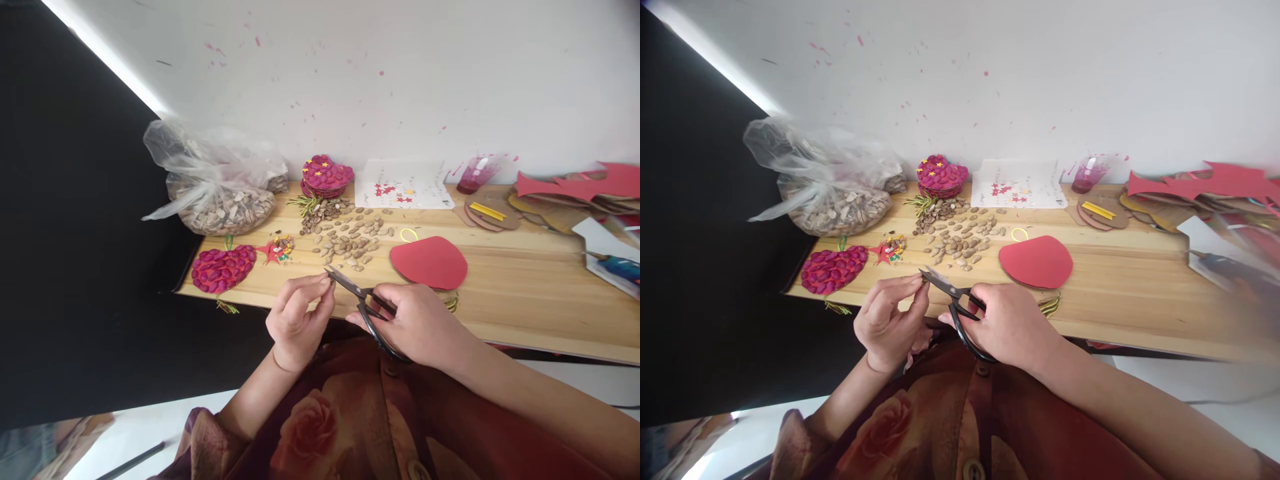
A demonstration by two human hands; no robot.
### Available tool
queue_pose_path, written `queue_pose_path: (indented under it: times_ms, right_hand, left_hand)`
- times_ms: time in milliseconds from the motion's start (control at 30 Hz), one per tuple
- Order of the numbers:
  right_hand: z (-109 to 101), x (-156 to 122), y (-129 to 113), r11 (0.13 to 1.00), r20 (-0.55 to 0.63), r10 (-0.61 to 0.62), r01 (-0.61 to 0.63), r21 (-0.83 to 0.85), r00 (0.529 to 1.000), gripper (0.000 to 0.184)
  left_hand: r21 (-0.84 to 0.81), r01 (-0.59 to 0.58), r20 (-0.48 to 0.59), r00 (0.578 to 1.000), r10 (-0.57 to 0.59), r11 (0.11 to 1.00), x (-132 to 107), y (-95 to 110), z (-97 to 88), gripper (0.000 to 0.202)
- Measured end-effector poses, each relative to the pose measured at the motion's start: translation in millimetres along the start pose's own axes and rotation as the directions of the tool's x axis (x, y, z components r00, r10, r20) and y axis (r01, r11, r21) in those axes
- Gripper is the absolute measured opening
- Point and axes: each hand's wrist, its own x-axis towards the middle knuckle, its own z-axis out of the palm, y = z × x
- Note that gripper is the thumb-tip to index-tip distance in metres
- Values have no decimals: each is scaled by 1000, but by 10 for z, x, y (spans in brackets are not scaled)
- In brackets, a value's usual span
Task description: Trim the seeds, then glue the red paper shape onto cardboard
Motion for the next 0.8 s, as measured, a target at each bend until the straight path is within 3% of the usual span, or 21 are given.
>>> queue_pose_path:
  times_ms: [300, 400, 567, 800]
  right_hand:
    - [3, 22, 60, 999, -19, -8, 7, -35, 1000, 48]
    - [-11, 29, 67, 998, -18, 1, -2, -66, 1000, 49]
    - [-21, 51, 86, 994, -4, 19, -20, -111, 1000, 51]
    - [-46, 62, 122, 993, -10, 3, -5, -119, 1000, 48]
  left_hand:
    - [-82, 59, 14, 998, -58, 995, -42, -20, 1, 26]
    - [-136, 133, 18, 991, -131, 982, -78, -33, 5, 21]
    - [-305, 403, 94, 915, -393, 863, -163, -30, 11, 16]
    - [-492, 560, 187, 816, -547, 666, -148, 14, -16, 16]
